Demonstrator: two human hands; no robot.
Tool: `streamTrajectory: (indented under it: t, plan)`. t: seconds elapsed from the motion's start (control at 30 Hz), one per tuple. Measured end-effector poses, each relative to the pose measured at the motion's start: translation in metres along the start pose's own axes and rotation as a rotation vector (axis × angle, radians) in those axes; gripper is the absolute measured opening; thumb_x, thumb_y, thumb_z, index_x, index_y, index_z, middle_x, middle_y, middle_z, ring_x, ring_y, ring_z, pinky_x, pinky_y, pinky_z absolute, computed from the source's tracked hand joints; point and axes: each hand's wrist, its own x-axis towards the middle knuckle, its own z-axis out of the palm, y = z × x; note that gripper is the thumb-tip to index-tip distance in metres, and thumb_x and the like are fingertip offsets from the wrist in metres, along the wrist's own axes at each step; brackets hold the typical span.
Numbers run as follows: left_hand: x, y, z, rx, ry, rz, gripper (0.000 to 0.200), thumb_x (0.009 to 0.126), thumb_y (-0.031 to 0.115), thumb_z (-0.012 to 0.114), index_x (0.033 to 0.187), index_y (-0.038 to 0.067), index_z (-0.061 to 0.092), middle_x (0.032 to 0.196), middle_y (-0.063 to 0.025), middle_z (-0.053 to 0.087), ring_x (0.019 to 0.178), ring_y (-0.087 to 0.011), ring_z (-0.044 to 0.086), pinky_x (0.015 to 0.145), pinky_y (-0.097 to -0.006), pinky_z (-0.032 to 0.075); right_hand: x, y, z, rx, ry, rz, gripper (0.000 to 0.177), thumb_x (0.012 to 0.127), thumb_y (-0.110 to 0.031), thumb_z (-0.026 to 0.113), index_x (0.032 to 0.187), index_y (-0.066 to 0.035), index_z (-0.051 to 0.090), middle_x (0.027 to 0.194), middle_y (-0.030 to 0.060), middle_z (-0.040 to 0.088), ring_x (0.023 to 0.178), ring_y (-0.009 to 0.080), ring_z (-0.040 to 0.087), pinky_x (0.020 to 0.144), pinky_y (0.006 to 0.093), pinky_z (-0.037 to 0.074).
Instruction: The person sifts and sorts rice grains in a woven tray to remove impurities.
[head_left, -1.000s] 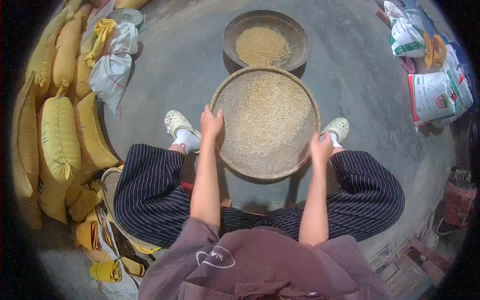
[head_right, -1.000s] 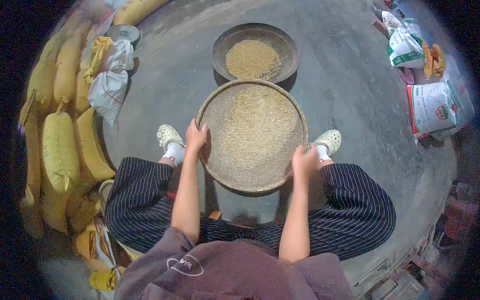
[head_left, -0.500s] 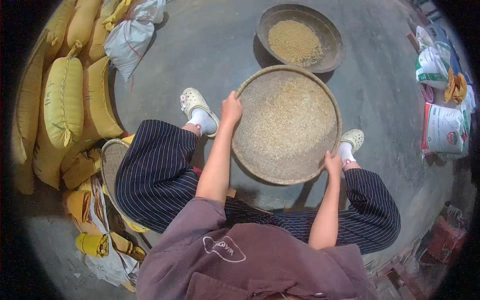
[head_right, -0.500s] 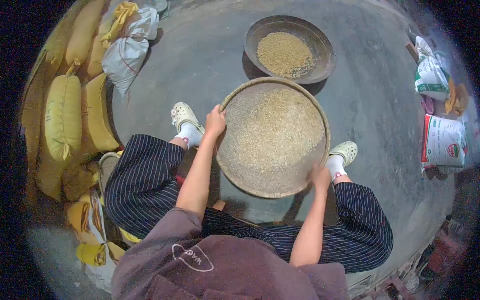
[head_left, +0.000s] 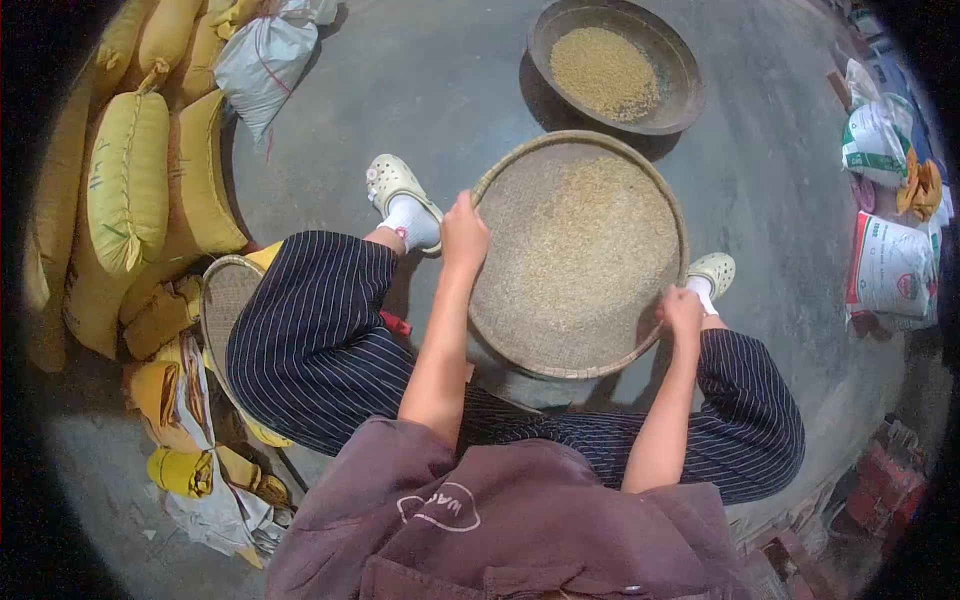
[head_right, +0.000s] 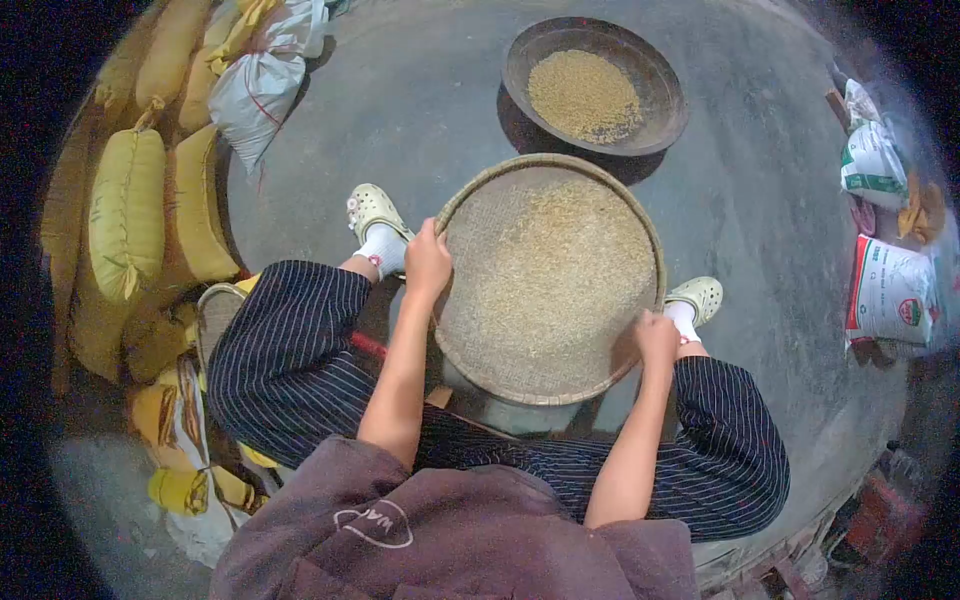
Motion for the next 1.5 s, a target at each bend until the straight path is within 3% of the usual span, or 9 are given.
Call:
streamTrajectory:
  t: [0.17, 0.23, 0.4, 0.53, 0.8, 1.0, 1.13, 1.33, 1.5]
  plan:
    - [0.006, -0.007, 0.003, -0.003, 0.006, 0.032, 0.022, 0.087, 0.007, 0.055, 0.107, -0.001, 0.055, 0.093, -0.0285, 0.062, 0.09, -0.0465, 0.059, 0.077, -0.0517, 0.046, -0.004, 0.009, -0.025, 0.077, 0.185, 0.115, 0.059, 0.088, -0.048, 0.048, 0.096, 0.008, 0.066, 0.099, 0.0324, 0.063, 0.099, 0.0455, 0.061, 0.088, 0.0496, 0.046]
    - [0.001, -0.018, 0.011, 0.026, 0.013, 0.069, 0.024, 0.089, 0.012, 0.055, 0.108, -0.001, 0.058, 0.096, -0.0266, 0.063, 0.094, -0.0433, 0.059, 0.08, -0.0501, 0.046, 0.029, 0.042, -0.002, 0.234, 0.057, 0.133, 0.062, 0.088, -0.051, 0.05, 0.095, 0.008, 0.066, 0.097, 0.0323, 0.064, 0.099, 0.0465, 0.06, 0.088, 0.049, 0.046]
    - [0.006, -0.023, 0.018, 0.101, 0.038, -0.038, 0.029, 0.09, 0.018, 0.056, 0.11, -0.003, 0.059, 0.099, -0.0258, 0.063, 0.095, -0.0414, 0.059, 0.081, -0.0487, 0.047, -0.011, 0.002, 0.002, 0.126, 0.298, -0.176, 0.058, 0.091, -0.049, 0.05, 0.089, 0.007, 0.066, 0.086, 0.0308, 0.064, 0.088, 0.047, 0.061, 0.081, 0.0488, 0.047]
    - [0.01, -0.021, 0.002, 0.068, 0.072, -0.111, 0.029, 0.09, 0.02, 0.057, 0.106, -0.004, 0.062, 0.1, -0.0257, 0.063, 0.096, -0.0419, 0.059, 0.083, -0.0478, 0.046, -0.037, -0.02, -0.017, 0.375, 0.414, -0.214, 0.051, 0.091, -0.046, 0.052, 0.083, 0.003, 0.065, 0.078, 0.0286, 0.063, 0.076, 0.0453, 0.06, 0.071, 0.0465, 0.046]
    - [0.008, -0.003, -0.016, 0.033, 0.083, -0.145, 0.032, 0.091, 0.02, 0.053, 0.107, -0.006, 0.064, 0.103, -0.0264, 0.064, 0.099, -0.0406, 0.062, 0.088, -0.0447, 0.047, -0.055, -0.024, -0.022, 0.316, 0.612, -0.234, 0.053, 0.09, -0.046, 0.054, 0.075, 0.004, 0.064, 0.07, 0.0251, 0.063, 0.068, 0.044, 0.061, 0.064, 0.0485, 0.046]
    - [-0.002, 0.003, 0.007, -0.074, 0.197, 0.103, 0.029, 0.09, 0.019, 0.056, 0.106, -0.003, 0.064, 0.098, -0.0266, 0.064, 0.093, -0.0415, 0.061, 0.082, -0.0458, 0.047, -0.062, -0.015, -0.049, 0.351, 0.539, -0.082, 0.05, 0.091, -0.044, 0.053, 0.078, 0.003, 0.062, 0.074, 0.0266, 0.062, 0.074, 0.045, 0.06, 0.067, 0.0491, 0.046]
    - [0.011, -0.022, 0.003, -0.078, 0.28, 0.024, 0.028, 0.091, 0.019, 0.056, 0.108, -0.001, 0.065, 0.101, -0.0241, 0.064, 0.093, -0.0401, 0.061, 0.082, -0.0463, 0.047, -0.073, -0.026, -0.037, 0.175, 0.49, -0.105, 0.048, 0.091, -0.045, 0.052, 0.083, 0.001, 0.065, 0.079, 0.0279, 0.063, 0.075, 0.0456, 0.061, 0.068, 0.0502, 0.048]
    - [0.007, 0.011, -0.006, -0.016, 0.337, 0.176, 0.026, 0.09, 0.017, 0.055, 0.104, -0.003, 0.066, 0.094, -0.0232, 0.066, 0.09, -0.0398, 0.061, 0.081, -0.0445, 0.047, -0.045, -0.015, -0.017, 0.5, 0.572, -0.113, 0.049, 0.091, -0.044, 0.053, 0.082, 0.003, 0.064, 0.073, 0.0288, 0.061, 0.071, 0.0483, 0.059, 0.065, 0.0521, 0.046]
    - [0.012, 0.007, -0.032, -0.013, 0.218, 0.001, 0.027, 0.091, 0.018, 0.055, 0.106, -0.003, 0.065, 0.099, -0.0238, 0.064, 0.095, -0.0393, 0.06, 0.083, -0.0446, 0.046, -0.054, -0.018, -0.001, 0.242, 0.434, -0.255, 0.051, 0.092, -0.043, 0.052, 0.076, 0.004, 0.06, 0.072, 0.0276, 0.062, 0.071, 0.0472, 0.06, 0.065, 0.0515, 0.046]
